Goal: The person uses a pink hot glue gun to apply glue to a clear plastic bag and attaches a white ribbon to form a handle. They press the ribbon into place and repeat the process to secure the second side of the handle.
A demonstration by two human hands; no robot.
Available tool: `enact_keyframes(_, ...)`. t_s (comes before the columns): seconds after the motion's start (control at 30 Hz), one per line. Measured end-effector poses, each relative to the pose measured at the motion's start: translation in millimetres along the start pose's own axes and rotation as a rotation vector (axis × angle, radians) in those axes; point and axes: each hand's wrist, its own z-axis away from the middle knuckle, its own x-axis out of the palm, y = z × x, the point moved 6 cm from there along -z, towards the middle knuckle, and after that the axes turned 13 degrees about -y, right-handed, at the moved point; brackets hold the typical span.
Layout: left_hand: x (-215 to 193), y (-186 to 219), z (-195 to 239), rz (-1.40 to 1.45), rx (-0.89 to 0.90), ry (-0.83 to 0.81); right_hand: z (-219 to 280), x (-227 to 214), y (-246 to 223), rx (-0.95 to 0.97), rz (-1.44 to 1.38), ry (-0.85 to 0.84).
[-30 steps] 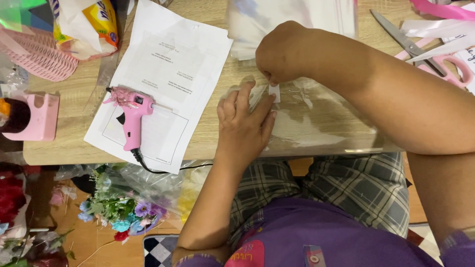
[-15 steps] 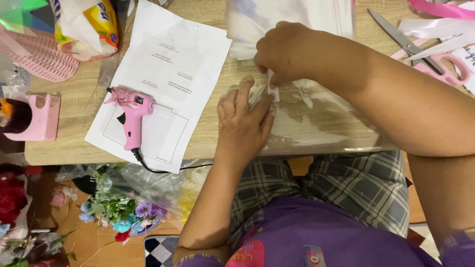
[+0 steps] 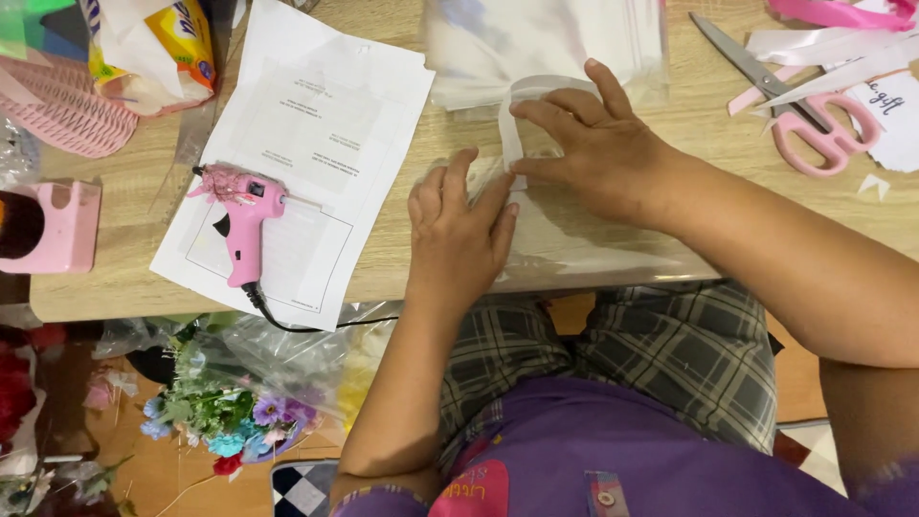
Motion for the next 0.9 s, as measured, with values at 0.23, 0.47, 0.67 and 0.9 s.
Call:
enact_keyframes(0.23, 2, -1, 1, -0.009, 0.014, 0.024, -3, 10, 1, 0.041, -0.033, -0.102)
enact_keyframes(0.47, 8, -3, 1, 0.014, -0.012, -0.021, -2, 15, 7, 0.009, 0.014, 0.050)
enact_keyframes(0.67, 7, -3, 2, 0.004, -0.006, -0.008, -9, 2, 4, 0.060, -0.039, -0.026)
enact_keyframes(0.9, 11, -5, 1, 0.006, -0.009, -0.042, 13, -38, 61, 0.135, -0.004, 0.422)
